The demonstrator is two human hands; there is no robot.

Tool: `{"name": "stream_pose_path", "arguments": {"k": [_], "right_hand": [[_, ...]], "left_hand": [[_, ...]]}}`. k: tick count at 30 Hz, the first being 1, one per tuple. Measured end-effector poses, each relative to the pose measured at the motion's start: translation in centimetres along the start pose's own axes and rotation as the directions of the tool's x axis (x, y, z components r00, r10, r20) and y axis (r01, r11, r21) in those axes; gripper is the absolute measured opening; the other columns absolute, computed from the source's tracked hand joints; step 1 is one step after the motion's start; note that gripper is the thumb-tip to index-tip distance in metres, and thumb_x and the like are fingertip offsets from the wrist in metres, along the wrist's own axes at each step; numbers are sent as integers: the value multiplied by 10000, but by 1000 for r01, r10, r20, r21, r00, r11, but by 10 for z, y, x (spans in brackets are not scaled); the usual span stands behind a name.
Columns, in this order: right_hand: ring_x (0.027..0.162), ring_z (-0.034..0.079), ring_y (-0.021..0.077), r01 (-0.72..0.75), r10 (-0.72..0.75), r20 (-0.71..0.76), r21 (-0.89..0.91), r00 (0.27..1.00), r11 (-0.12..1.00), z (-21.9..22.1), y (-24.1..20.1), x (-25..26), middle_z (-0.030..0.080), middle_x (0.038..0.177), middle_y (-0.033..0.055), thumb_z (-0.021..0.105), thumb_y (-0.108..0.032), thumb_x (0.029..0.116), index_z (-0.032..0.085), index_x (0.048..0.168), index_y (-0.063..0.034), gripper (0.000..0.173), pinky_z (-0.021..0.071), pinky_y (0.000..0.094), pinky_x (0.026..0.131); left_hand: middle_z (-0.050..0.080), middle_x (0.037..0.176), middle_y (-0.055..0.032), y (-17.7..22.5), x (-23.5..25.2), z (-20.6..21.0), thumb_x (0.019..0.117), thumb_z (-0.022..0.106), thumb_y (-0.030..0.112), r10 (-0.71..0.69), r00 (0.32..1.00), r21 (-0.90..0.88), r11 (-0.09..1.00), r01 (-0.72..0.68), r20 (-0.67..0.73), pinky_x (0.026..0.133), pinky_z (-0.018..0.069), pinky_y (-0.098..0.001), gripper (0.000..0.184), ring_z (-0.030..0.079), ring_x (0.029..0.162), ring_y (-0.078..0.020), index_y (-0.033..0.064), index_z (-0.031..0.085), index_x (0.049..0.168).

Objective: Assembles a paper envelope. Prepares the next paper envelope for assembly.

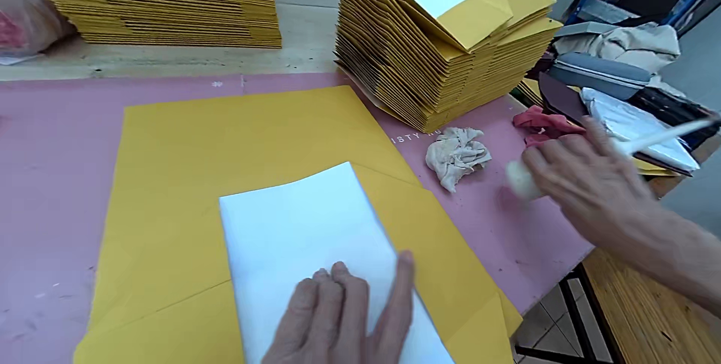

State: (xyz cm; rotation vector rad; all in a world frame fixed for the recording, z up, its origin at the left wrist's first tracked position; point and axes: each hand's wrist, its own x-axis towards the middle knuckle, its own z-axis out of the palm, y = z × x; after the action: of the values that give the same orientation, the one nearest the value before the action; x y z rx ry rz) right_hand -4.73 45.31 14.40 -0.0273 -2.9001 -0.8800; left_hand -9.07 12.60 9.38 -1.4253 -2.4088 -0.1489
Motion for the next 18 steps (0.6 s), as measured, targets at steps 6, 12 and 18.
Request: {"name": "stream_pose_path", "arguments": {"k": [6, 12, 18], "right_hand": [[1074, 671, 297, -153, 502, -319, 705, 804, 693, -26, -2, 17, 658, 1191, 170, 803, -581, 770, 505, 1371, -34, 865, 545, 520, 898], [995, 737, 242, 344, 552, -235, 934, 800, -101, -53, -77, 72, 737, 1111, 90, 957, -341, 621, 548, 1225, -48, 785, 650, 387, 822], [972, 744, 198, 396, 443, -324, 915, 836, -78, -49, -105, 76, 740, 1067, 32, 935, -294, 682, 582, 1193, -104, 649, 656, 348, 838]], "left_hand": [[677, 1180, -219, 1, 2, 9, 1082, 375, 366, -24, 998, -69, 997, 28, 52, 898, 456, -504, 453, 650, 1062, -384, 163, 640, 1387], [570, 1459, -182, 5, 1, 12, 1081, 396, 205, 56, 994, -176, 984, -39, 96, 1082, 402, -533, 431, 569, 1322, -371, 15, 573, 1424], [580, 1443, -194, 8, 2, 14, 1079, 390, 216, 67, 992, -138, 989, -52, 104, 1053, 427, -480, 440, 588, 1295, -369, -1, 579, 1412]]}}
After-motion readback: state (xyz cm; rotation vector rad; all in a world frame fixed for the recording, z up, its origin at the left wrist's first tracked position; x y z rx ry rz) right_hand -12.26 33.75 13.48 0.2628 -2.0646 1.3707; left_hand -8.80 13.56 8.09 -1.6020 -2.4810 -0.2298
